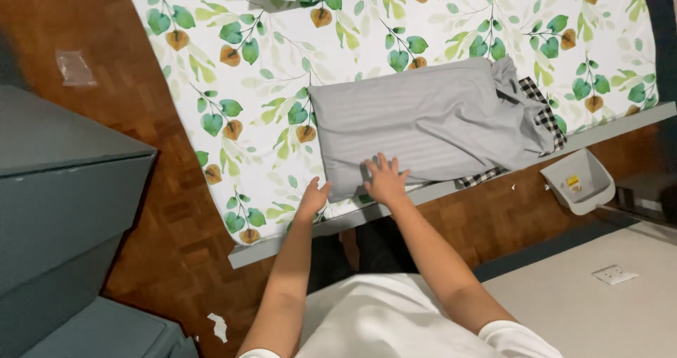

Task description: The person puts a gray pillowcase on a white pillow. They first turn the pillowcase inside out, then insert the pillow into it, and finally flip the pillowcase right-side out to complete the task.

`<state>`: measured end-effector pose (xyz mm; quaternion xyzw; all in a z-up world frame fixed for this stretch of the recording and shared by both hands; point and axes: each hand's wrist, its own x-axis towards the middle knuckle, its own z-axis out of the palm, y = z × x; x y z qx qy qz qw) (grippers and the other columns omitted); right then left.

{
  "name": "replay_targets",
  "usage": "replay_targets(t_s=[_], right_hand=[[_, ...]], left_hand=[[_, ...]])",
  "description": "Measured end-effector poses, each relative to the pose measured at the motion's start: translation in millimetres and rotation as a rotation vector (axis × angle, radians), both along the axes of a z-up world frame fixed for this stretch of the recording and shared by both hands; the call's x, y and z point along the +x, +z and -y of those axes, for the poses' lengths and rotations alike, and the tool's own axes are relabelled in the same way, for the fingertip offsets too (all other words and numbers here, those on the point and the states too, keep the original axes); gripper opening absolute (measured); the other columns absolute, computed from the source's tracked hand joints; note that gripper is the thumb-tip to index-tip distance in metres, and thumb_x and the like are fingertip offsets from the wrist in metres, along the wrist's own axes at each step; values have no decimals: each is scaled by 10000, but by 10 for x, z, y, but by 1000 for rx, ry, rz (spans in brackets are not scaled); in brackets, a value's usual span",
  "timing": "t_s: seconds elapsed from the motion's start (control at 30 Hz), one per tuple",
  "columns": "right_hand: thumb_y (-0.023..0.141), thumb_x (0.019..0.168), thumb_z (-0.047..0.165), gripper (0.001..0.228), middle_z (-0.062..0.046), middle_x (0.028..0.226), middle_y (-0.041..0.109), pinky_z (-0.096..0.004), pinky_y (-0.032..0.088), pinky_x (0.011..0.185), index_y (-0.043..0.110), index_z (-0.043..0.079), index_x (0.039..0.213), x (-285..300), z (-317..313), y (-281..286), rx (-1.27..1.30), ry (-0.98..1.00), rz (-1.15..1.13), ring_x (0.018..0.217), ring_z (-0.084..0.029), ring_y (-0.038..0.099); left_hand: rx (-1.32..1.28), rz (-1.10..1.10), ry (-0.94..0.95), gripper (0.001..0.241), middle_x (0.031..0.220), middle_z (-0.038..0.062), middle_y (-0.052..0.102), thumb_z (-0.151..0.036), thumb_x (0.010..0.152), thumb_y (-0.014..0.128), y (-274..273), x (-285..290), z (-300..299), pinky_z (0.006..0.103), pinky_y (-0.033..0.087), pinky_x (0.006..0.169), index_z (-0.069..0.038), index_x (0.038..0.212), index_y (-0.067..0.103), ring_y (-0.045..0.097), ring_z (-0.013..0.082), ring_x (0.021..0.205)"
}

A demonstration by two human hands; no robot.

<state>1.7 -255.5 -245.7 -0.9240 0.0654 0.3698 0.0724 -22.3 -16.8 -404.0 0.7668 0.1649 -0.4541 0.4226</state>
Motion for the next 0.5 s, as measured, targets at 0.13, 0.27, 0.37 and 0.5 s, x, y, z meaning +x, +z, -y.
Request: replay_targets(t_s=[0.13,0.27,0.37,0.5], right_hand=[[617,945,394,751,-77,1699,230,-762,296,1100,266,394,1610,12,-80,-145,89,-44,-67,1497,-440,327],[633,936,307,806,-204,1613,337,-603,529,1012,220,340,1628,-21,-37,-403,204,-112,-18,1318,-474,557],[624,940,255,801,-234,1554,372,-586,549,996,212,291,1626,28,19,-421,273,-188,-35,1231,-490,615],[607,955,276,858,-221,1502,421,-606,521,1017,108,217,1650,153,212,-467,275,-226,-118,1200,-471,644]], left_hand=[[-43,-51,117,925,1600,306,356,-593,977,607,-496,-65,140,523,313,1212,-41,1633,260,348,393,1495],[-131,-35,253,1031,1560,333,395,-643,914,699,-420,-9,387,563,336,1199,-28,1621,269,380,456,1456],[-184,-59,402,1009,1539,345,415,-582,925,716,-663,-94,464,571,341,1204,-79,1635,205,406,471,1435],[-194,-140,654,1201,1624,399,153,-609,873,774,-456,-58,457,615,208,1253,-122,1666,14,215,528,1507]])
